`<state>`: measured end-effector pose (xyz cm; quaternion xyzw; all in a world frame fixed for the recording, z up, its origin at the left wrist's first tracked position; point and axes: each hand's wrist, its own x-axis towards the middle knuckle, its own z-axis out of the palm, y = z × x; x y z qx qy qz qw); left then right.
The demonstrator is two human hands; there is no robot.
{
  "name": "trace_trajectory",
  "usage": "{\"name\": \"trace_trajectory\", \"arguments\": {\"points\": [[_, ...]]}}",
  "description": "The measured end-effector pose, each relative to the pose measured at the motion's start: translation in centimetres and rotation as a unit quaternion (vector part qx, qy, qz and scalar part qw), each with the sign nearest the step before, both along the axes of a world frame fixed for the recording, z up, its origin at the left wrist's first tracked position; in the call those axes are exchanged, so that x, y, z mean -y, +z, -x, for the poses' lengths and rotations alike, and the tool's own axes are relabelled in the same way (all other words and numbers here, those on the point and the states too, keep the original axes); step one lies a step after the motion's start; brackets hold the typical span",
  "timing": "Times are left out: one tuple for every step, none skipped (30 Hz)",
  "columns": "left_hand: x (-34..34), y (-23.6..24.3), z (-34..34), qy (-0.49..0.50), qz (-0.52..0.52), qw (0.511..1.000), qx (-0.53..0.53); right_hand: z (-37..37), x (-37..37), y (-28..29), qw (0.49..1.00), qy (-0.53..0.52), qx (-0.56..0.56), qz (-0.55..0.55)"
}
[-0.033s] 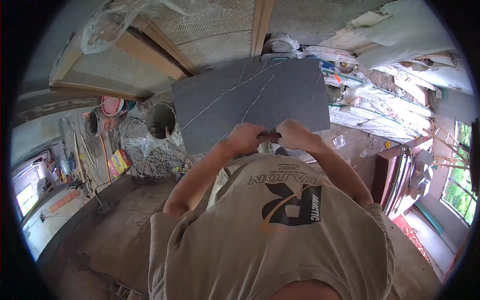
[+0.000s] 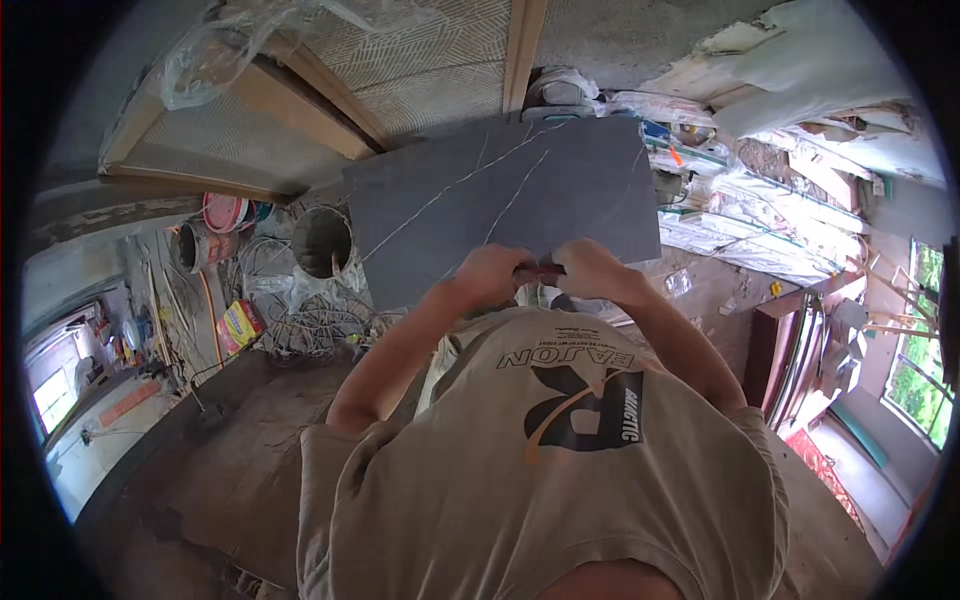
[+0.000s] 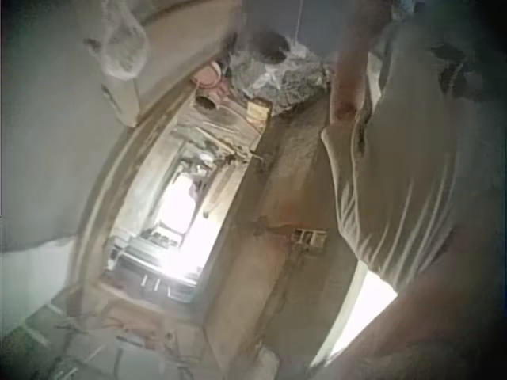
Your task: Measuring a large ceramic tile and cutting it with a power tool.
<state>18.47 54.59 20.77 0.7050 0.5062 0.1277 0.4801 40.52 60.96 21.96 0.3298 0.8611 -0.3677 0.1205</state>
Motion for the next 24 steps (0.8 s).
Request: {"name": "trace_trajectory", "arguments": {"points": [[-0.3, -0.1, 0.2, 0.014, 0.009, 1.0, 0.012, -0.3, -0.3, 0.3, 1.0, -0.02, -0.009, -0.015], [-0.7, -0.1, 0.5, 0.027, 0.017, 0.999, 0.025, -0.5, -0.6, 0.8, 0.999, -0.04, -0.019, -0.03], [-0.9, -0.1, 0.6, 0.027, 0.017, 0.999, 0.024, -0.7, -0.8, 1.1, 0.997, -0.06, -0.028, -0.045], [-1.2, 0.1, 0.6, 0.029, 0.006, 0.999, 0.02, -1.0, -1.0, 1.3, 0.997, -0.06, -0.03, -0.049], [-1.5, 0.4, 0.6, 0.031, -0.005, 0.999, 0.015, -1.3, -1.1, 1.7, 0.996, -0.077, -0.045, -0.033], [-2.1, 0.4, 0.8, 0.036, -0.02, 0.999, 0.008, -1.3, -1.4, 1.8, 0.994, -0.091, -0.063, -0.02], [-2.3, 0.3, 0.7, 0.038, -0.028, 0.999, 0.003, -1.3, -1.7, 1.9, 0.991, -0.105, -0.082, -0.007], [-2.1, -0.1, 0.3, 0.028, -0.04, 0.999, 0.012, -1.6, -1.7, 1.7, 0.992, -0.09, -0.084, -0.005], [-2.3, -0.3, -0.2, 0.016, -0.057, 0.998, 0.022, -2.1, -1.6, 1.2, 0.993, -0.076, -0.087, -0.009], [-2.5, -0.5, -0.4, -0.001, -0.058, 0.998, 0.003, -2.4, -1.6, 0.3, 0.994, -0.086, -0.063, 0.023], [-2.8, -0.8, -0.8, -0.016, -0.057, 0.998, -0.015, -2.5, -1.9, 0.1, 0.993, -0.095, -0.036, 0.056], [-3.3, -1.1, -1.3, -0.026, -0.056, 0.998, -0.029, -2.7, -2.5, -0.1, 0.996, -0.082, -0.005, 0.045], [-3.8, -1.5, -1.6, -0.033, -0.051, 0.997, -0.044, -2.6, -3.1, 0.0, 0.997, -0.068, 0.026, 0.036], [-4.3, -2.4, -2.1, -0.026, -0.064, 0.996, -0.054, -2.8, -3.7, 0.1, 0.998, -0.061, 0.017, 0.022], [-5.2, -3.3, -2.4, -0.028, -0.082, 0.996, -0.035, -3.0, -4.4, 0.2, 0.995, -0.088, 0.034, 0.005], [-6.5, -4.1, -2.5, -0.028, -0.098, 0.995, -0.016, -3.2, -5.1, 0.1, 0.992, -0.114, 0.051, -0.009], [-8.4, -4.2, -2.0, -0.018, -0.11, 0.993, -0.025, -2.6, -6.0, 1.3, 0.994, -0.104, 0.041, -0.021], [-10.9, -4.4, -1.3, -0.02, -0.172, 0.983, -0.056, -2.6, -6.9, 2.8, 0.966, -0.159, -0.072, -0.192], [-13.4, -4.2, -0.6, -0.025, -0.23, 0.969, -0.082, -3.0, -7.4, 4.4, 0.895, -0.211, -0.179, -0.35], [-16.7, -1.5, 0.6, -0.035, -0.261, 0.958, -0.109, -5.0, -7.8, 5.3, 0.879, -0.262, -0.175, -0.359], [-20.4, 1.7, 3.3, -0.038, -0.29, 0.946, -0.142, -7.0, -8.5, 5.7, 0.862, -0.306, -0.177, -0.364], [-24.1, 2.0, 6.3, -0.024, -0.367, 0.918, -0.152, -8.7, -7.8, 5.7, 0.854, -0.372, -0.181, -0.316], [-28.1, 4.0, 8.9, -0.003, -0.418, 0.884, -0.208, -11.2, -6.6, 5.6, 0.836, -0.441, -0.178, -0.273], [-31.7, 8.5, 10.7, -0.013, -0.447, 0.86, -0.245, -15.7, -5.2, 3.0, 0.847, -0.443, -0.126, -0.264]]}}
